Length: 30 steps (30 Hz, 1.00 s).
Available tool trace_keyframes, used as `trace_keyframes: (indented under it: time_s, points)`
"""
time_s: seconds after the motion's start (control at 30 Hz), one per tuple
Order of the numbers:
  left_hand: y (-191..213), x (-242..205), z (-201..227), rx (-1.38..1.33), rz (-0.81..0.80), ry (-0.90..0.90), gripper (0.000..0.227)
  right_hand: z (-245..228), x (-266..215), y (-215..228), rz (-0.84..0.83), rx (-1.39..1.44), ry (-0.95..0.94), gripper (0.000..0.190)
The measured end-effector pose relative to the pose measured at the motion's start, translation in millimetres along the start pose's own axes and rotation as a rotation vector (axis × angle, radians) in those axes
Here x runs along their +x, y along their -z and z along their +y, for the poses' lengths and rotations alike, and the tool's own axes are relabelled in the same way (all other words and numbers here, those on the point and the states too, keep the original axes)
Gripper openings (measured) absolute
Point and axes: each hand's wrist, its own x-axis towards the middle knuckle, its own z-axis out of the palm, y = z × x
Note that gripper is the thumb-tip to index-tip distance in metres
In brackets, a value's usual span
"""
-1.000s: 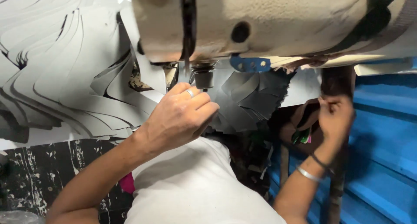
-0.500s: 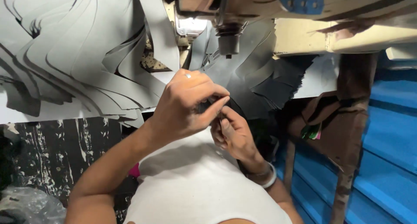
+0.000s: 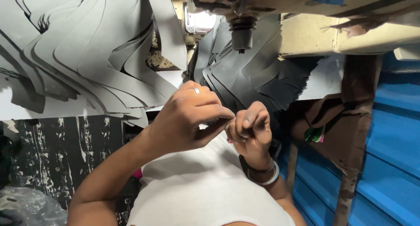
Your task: Sewing gray shoe upper components using an industrial stitching machine.
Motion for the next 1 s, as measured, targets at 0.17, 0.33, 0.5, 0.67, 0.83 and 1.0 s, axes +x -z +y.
trace_keyframes:
  time_s: [0.17, 0.33, 0.5, 0.67, 0.83, 1.0]
  points:
    - [12.6, 8.3, 2.6, -0.112, -0.041, -0.047, 0.015, -10.3, -29.0, 10.4, 0.217, 0.21, 0.145, 0.029]
    - [44.1, 28.8, 8.1, -0.342, -0.026, -0.17, 0.012, -78.5, -42.4, 75.1, 0.305, -0.02, 0.329, 0.04]
    - [34.7, 41.0, -8.8, -0.764, 0.359, -0.552, 0.022, -136.0, -145.3, 161.1, 0.647, -0.095, 0.657, 0.016]
    - [70.5, 25.3, -26.7, -1.02, -0.195, -0.194, 0.025, -96.5, -44.6, 81.0, 0.534, 0.719, 0.886, 0.01]
    - [67.2, 13.3, -44.8, -1.019, -0.247, -0.247, 0.028, -37.8, -37.8, 77.7, 0.153, 0.48, 0.353, 0.026]
    - [64.4, -3.6, -56.3, -0.882, -0.133, -0.408, 0.024, 25.1, 50.2, -9.9, 0.019, -0.624, -0.504, 0.05]
